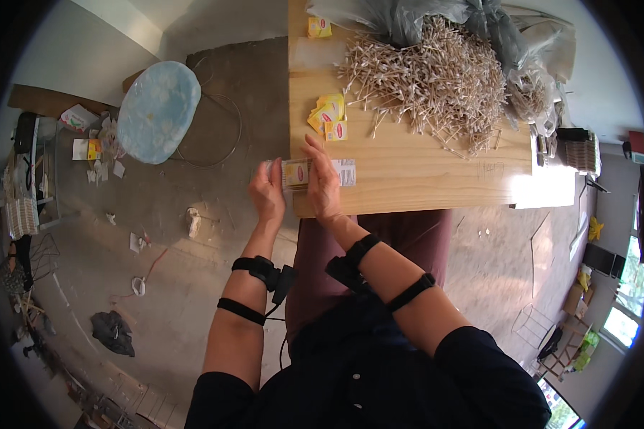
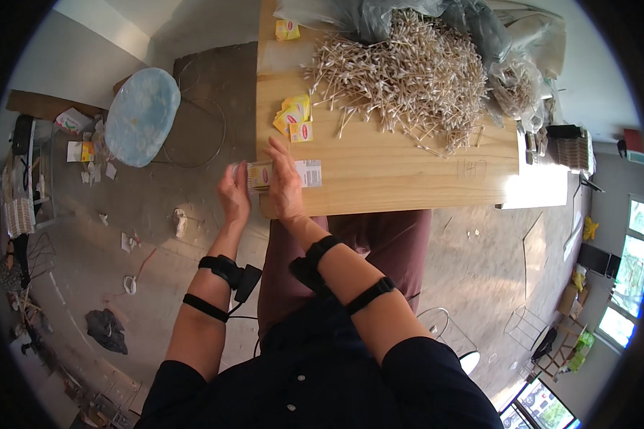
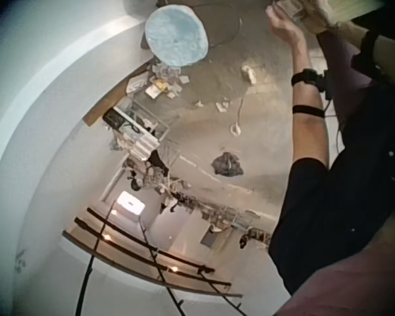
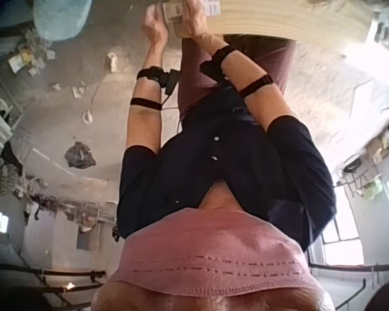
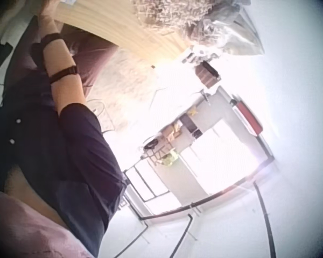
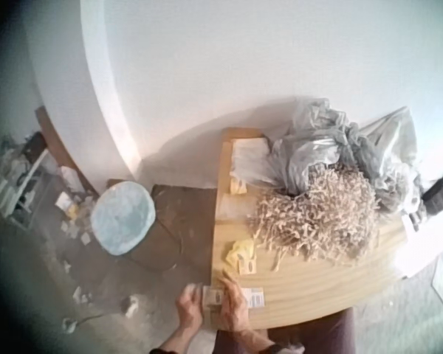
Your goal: Sorting small wooden sticks and placing them into a small plastic zip bag.
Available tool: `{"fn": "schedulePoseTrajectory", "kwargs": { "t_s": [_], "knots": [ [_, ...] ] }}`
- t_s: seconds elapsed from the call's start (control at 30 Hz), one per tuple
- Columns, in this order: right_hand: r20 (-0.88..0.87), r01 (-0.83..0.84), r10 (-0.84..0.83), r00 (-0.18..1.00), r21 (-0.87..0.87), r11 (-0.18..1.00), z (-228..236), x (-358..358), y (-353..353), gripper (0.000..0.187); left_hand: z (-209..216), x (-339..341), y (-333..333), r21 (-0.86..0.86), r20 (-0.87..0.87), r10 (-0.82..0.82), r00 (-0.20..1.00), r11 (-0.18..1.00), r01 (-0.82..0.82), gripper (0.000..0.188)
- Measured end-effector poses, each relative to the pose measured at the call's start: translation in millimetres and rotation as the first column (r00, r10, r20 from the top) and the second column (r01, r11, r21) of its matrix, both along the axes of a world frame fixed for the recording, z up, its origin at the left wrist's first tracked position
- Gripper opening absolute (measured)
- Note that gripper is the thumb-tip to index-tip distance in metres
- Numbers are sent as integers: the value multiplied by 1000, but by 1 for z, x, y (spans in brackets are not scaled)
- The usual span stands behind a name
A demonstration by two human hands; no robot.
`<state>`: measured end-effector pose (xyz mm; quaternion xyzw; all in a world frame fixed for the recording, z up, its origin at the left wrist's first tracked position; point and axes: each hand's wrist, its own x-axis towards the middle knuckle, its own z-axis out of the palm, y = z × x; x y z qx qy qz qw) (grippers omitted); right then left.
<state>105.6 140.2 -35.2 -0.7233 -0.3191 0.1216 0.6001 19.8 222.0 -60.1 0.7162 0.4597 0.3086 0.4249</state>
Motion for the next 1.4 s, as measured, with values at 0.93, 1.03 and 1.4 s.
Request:
{"fn": "schedulePoseTrajectory", "kwargs": {
  "t_s": [0.93,1.03,1.4],
  "knots": [
    [234,-165,296,926,-456,875,4,53,-10,15,50,-7,49,-28,-282,-576,767,804,593,22],
    [219,-200,324,920,-449,871,7,53,-13,18,45,-14,49,-12,-175,-563,808,822,570,35],
    [535,-335,521,665,-410,848,16,38,-47,19,50,-49,18,463,-489,-416,767,621,632,47]
  ]
}}
